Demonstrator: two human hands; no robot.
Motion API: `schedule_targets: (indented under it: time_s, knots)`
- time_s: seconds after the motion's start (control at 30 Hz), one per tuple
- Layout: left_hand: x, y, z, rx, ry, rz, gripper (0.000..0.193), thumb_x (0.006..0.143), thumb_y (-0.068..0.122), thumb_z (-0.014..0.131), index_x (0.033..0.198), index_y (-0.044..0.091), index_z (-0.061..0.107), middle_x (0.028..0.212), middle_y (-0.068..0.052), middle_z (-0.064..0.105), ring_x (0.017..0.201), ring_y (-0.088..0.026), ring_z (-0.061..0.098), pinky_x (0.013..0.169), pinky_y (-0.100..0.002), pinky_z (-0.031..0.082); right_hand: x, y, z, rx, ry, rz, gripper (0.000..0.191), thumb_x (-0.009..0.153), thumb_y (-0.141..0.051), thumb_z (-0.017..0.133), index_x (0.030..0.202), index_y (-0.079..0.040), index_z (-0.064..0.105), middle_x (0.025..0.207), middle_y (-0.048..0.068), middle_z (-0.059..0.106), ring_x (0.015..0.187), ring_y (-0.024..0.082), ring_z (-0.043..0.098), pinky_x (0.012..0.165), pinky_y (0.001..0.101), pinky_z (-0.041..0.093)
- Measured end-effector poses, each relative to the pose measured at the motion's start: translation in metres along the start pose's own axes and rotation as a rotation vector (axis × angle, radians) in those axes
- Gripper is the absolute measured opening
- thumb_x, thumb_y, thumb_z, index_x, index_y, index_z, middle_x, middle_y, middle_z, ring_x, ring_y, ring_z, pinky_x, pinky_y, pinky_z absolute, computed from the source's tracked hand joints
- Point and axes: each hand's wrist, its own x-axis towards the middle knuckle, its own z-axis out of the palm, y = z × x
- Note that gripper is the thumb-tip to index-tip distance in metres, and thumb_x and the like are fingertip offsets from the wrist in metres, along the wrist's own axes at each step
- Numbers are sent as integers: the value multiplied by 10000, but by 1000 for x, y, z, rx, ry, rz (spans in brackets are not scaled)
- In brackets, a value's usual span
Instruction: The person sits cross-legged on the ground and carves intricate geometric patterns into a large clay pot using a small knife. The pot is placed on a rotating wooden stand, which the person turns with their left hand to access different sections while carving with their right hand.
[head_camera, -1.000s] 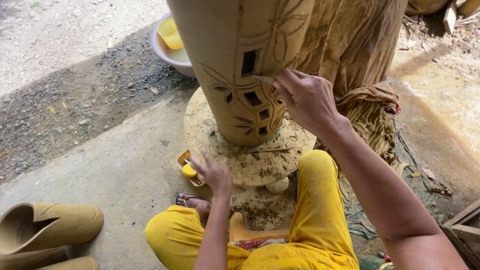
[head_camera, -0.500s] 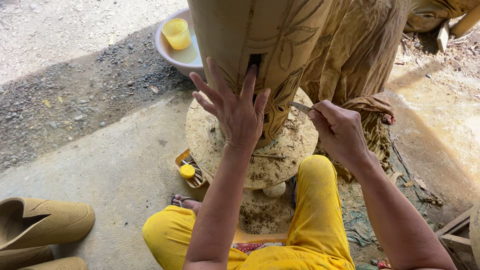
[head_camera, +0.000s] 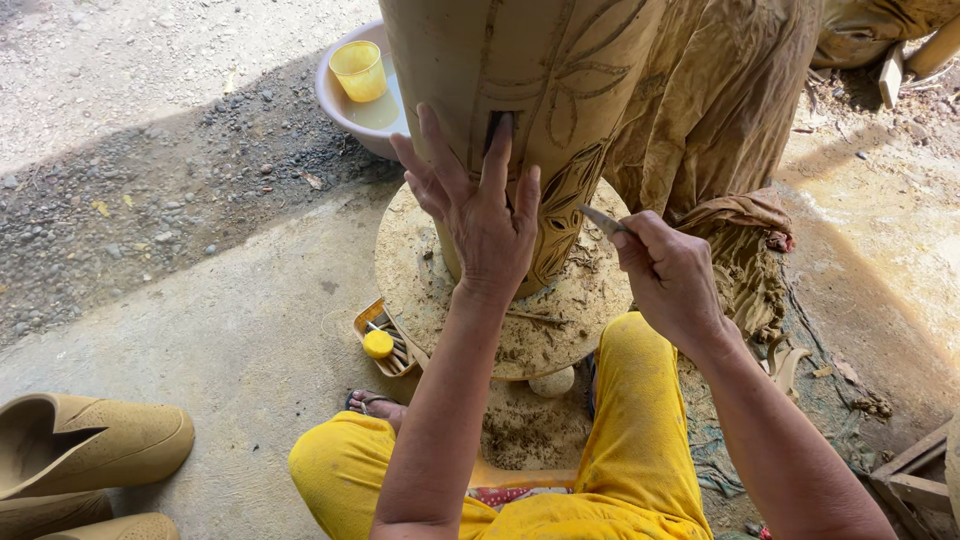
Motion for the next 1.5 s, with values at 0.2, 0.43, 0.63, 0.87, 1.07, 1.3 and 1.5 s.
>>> schedule_targets:
  time_s: [0.2, 0.43, 0.63, 0.87, 1.07, 1.3, 1.5]
  knots:
    - [-5, -5, -1, -36, -30, -15, 435, 1062, 456, 606, 1461, 284, 598, 1712, -218, 67, 1593, -501, 10, 1246, -734, 176, 8, -14, 9, 8, 52, -17, 146, 1107, -126, 549, 995, -42, 588, 656, 19, 637, 471, 78, 580, 379, 275, 435]
    - [-4, 2, 12, -110, 45, -70, 446, 1051, 392, 650, 1487, 337, 576, 1717, -226, 144, 1579, -448, 239, 1270, -602, 310, 21, -46, 19, -284, 205, -252, 123, 1105, -107, 590, 995, -53, 575, 576, 41, 572, 435, 116, 533, 378, 309, 403]
    - [-7, 13, 18, -54, 84, -128, 419, 1067, 417, 613, 1482, 367, 578, 1713, -195, 180, 1577, -430, 265, 1239, -614, 324, 43, -73, 31, -312, 289, -299, 111, 1117, -62, 599, 1011, -31, 588, 591, 20, 557, 440, 84, 527, 361, 258, 381]
    - [-10, 16, 18, 11, 42, -101, 445, 1031, 395, 618, 1472, 367, 571, 1676, -223, 169, 1508, -450, 264, 1148, -628, 341, 64, -84, 33, -466, 289, -215, 212, 1081, -92, 651, 882, -66, 584, 515, 8, 512, 383, 110, 509, 352, 293, 366]
    - [-22, 6, 21, 70, 55, 13, 423, 1129, 321, 597, 1544, 373, 530, 1717, -184, 159, 1531, -420, 278, 1194, -585, 374, 73, -83, 23, -643, 274, -212, 216, 1071, -115, 688, 879, -85, 591, 540, 10, 517, 444, 134, 545, 434, 312, 418]
    - [-25, 6, 38, 78, 79, 39, 474, 1112, 344, 641, 1544, 440, 473, 1694, -171, 127, 1543, -473, 209, 1210, -731, 289, 80, -70, 20, -703, 208, -176, 188, 1044, -72, 705, 881, -51, 615, 548, -2, 543, 422, 112, 549, 383, 272, 429]
    - [-23, 7, 42, 28, 92, 19, 501, 1077, 360, 685, 1510, 502, 475, 1704, -152, 117, 1572, -555, 143, 1216, -843, 237, 81, -61, 10, -720, 197, -216, 250, 1063, -55, 692, 834, -68, 592, 582, 5, 553, 484, 108, 570, 439, 277, 451]
